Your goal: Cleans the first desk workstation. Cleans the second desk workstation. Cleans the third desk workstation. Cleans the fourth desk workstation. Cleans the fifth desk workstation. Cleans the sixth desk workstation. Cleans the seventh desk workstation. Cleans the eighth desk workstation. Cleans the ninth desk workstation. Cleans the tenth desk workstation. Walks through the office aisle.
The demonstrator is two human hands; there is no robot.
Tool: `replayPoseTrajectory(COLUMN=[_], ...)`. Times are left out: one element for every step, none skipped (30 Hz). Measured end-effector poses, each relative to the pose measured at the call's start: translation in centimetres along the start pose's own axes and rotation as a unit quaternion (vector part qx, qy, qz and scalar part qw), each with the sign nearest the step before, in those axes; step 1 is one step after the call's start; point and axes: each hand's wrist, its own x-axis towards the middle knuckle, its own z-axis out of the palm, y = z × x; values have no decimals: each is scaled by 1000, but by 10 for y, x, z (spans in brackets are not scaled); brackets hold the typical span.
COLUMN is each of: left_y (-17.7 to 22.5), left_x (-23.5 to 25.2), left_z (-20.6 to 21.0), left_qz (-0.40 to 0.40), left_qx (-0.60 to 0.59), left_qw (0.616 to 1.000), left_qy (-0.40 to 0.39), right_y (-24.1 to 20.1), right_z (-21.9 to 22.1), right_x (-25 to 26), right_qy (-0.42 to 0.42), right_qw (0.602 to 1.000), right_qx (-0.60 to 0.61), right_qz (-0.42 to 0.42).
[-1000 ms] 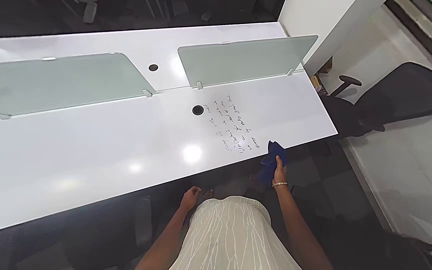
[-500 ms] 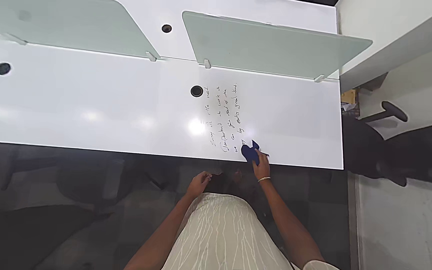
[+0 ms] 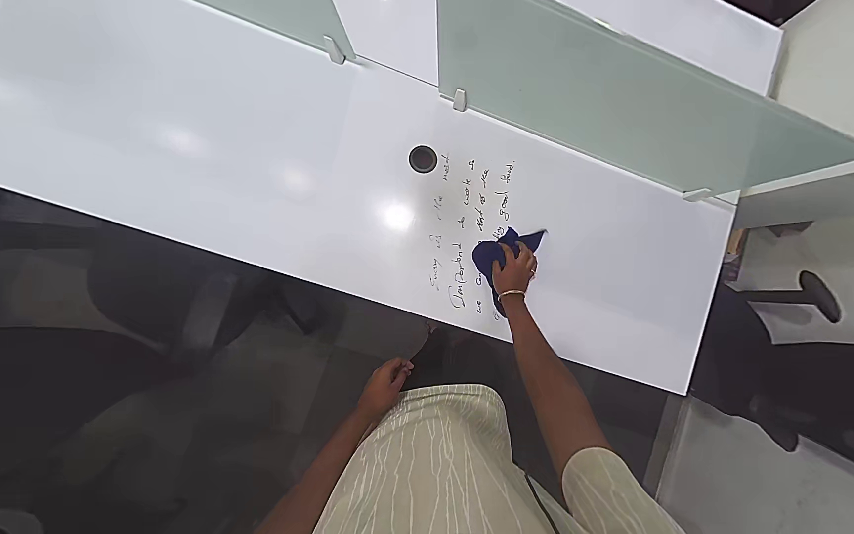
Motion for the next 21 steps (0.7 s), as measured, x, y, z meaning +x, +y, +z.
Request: replayPoseTrajectory(left_y=[-1,-1,0,0,1,2,4,8,11,13,15,17,20,22,26,31,36,42,47,52,57], left_x=[0,1,2,1,2,1,1,1,0,-3,-5,-4,-3,-4,-4,-1,-1,-3,-3,-2,0], left_z=[-1,-1,0,2,3,6,10,13,18,24,29,35,42,51,60,65,71,77,81,87,94], left_qz=[2,8,12,12,11,7,3,-4,-12,-18,-24,-28,-35,-46,-58,-67,-76,-86,-92,-95,-97], left_qx=[-9,-21,-34,-45,-55,-63,-71,-79,-85,-90,-94,-94,-95,-98,-103,-107,-112,-117,-122,-126,-133], left_qw=[1000,999,998,997,995,993,992,990,988,987,986,985,985,984,982,980,978,976,974,972,970], left_qy=[16,35,52,67,81,94,106,116,125,132,136,141,143,144,146,151,157,162,167,173,181], right_y=[1,5,13,25,39,54,69,80,85,83,75,62,47,31,14,-2,-14,-19,-17,-6,9], right_z=[1,1,3,7,9,11,14,17,19,19,18,16,13,9,5,2,-1,-5,-6,-5,-5], right_x=[-5,-16,-33,-56,-81,-106,-125,-133,-130,-118,-98,-66,-26,15,56,95,121,130,129,118,95], right_qy=[-4,-15,-38,-56,-75,-83,-66,-31,-7,-2,-11,-23,-32,-36,-33,-27,-24,-36,-46,-63,-94], right_qw=[1000,999,997,994,990,987,985,983,978,975,974,976,978,980,982,983,982,981,978,975,969], right_qx=[-4,-16,-33,-47,-56,-62,-61,-57,-53,-49,-44,-42,-48,-57,-53,-42,-35,-24,-11,-1,-4], right_qz=[-24,-47,-64,-84,-102,-120,-144,-174,-200,-217,-221,-214,-202,-188,-177,-177,-185,-191,-201,-212,-228])
